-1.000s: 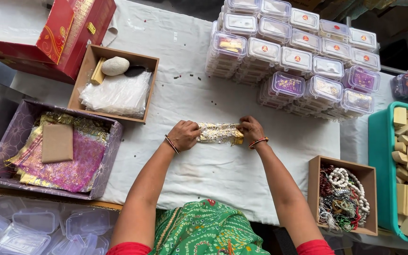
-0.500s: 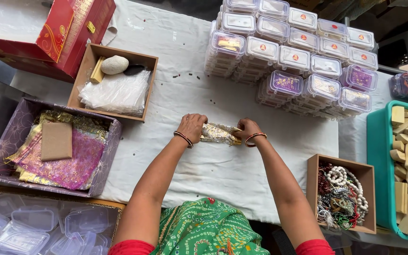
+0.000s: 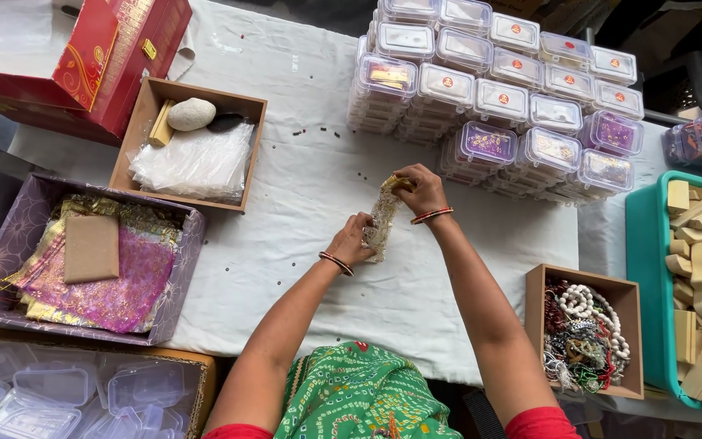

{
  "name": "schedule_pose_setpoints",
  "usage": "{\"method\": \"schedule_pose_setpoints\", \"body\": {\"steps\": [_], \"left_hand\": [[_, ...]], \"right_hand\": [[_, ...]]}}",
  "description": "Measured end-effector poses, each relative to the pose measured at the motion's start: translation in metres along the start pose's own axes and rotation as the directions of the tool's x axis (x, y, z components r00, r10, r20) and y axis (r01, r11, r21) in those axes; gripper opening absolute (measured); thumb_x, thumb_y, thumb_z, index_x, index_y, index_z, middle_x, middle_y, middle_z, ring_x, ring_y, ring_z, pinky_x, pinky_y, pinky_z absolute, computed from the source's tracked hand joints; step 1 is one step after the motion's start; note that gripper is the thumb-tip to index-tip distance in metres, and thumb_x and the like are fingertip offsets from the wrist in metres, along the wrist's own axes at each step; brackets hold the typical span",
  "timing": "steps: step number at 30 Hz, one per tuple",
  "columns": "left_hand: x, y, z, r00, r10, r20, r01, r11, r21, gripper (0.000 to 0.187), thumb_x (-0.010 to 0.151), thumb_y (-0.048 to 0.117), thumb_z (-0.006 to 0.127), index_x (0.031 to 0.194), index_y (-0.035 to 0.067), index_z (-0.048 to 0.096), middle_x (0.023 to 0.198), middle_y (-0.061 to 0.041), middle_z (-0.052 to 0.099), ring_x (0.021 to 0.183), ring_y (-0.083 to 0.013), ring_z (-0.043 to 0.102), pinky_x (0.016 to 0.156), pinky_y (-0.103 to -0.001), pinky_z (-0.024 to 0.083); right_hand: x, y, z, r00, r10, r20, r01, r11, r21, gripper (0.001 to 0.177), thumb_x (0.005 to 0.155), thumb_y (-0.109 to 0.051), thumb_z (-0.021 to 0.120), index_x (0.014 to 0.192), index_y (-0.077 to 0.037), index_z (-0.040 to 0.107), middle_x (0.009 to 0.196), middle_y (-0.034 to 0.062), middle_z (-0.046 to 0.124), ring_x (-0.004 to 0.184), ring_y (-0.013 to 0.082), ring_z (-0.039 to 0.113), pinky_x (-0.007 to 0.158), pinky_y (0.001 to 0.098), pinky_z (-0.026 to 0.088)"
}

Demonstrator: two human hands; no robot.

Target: The person wraps small jewelry items, including a red beaded bracelet and a white beaded necklace, in decorative fabric and plastic bags. They then place the wrapped items into small clear plastic containers and stack them on the table.

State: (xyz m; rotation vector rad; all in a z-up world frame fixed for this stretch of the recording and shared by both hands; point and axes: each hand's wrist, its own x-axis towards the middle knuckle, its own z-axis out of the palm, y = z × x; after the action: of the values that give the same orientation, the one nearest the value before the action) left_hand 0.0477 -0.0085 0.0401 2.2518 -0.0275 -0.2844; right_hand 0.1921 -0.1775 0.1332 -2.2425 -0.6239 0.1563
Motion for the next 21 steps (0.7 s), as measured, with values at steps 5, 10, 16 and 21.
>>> {"method": "schedule_pose_setpoints", "body": {"steps": [5, 10, 16, 21], "left_hand": [[-0.019, 0.008, 0.004, 0.995, 0.095, -0.027, -0.099, 0.977, -0.189, 0.068, 0.076, 0.015, 0.087, 0.135, 0.022, 0.055, 0.128, -0.007, 0.056, 0.107, -0.0274, 0.067, 0.097, -0.039, 0.057], [-0.013, -0.005, 0.013, 0.990, 0.095, -0.105, -0.115, 0.971, -0.208, 0.060, 0.076, 0.016, 0.085, 0.133, 0.022, 0.067, 0.122, -0.005, 0.064, 0.105, -0.0231, 0.069, 0.096, -0.035, 0.059], [0.009, -0.009, 0.010, 0.959, -0.250, -0.131, 0.166, 0.876, -0.454, 0.055, 0.074, 0.013, 0.089, 0.125, 0.008, 0.068, 0.115, -0.007, 0.071, 0.100, -0.0208, 0.070, 0.090, -0.033, 0.056], [0.018, -0.015, 0.004, 0.932, -0.361, 0.032, 0.221, 0.494, -0.841, 0.047, 0.074, 0.004, 0.083, 0.118, 0.000, 0.068, 0.102, -0.004, 0.075, 0.091, -0.0140, 0.072, 0.083, -0.030, 0.060]], "right_hand": [[-0.004, -0.001, 0.009, 0.985, -0.112, -0.129, 0.099, 0.989, -0.106, 0.017, 0.078, 0.001, 0.081, 0.090, -0.004, 0.070, 0.110, 0.0083, 0.077, 0.096, 0.0204, 0.077, 0.080, 0.0305, 0.065], [-0.013, -0.012, 0.007, 0.995, -0.021, -0.096, 0.009, 0.993, -0.116, 0.016, 0.082, -0.004, 0.082, 0.090, -0.004, 0.068, 0.097, 0.0076, 0.078, 0.088, 0.0192, 0.077, 0.075, 0.0323, 0.063], [-0.051, -0.032, 0.017, 0.978, -0.205, -0.025, 0.202, 0.975, -0.089, 0.022, 0.083, -0.005, 0.081, 0.102, -0.006, 0.071, 0.092, 0.0065, 0.073, 0.082, 0.0198, 0.074, 0.072, 0.0333, 0.061], [-0.094, -0.025, 0.041, 0.949, -0.287, 0.128, 0.306, 0.935, -0.176, 0.018, 0.080, -0.004, 0.079, 0.097, -0.010, 0.073, 0.093, 0.0054, 0.069, 0.084, 0.0241, 0.070, 0.074, 0.0375, 0.059]]}}
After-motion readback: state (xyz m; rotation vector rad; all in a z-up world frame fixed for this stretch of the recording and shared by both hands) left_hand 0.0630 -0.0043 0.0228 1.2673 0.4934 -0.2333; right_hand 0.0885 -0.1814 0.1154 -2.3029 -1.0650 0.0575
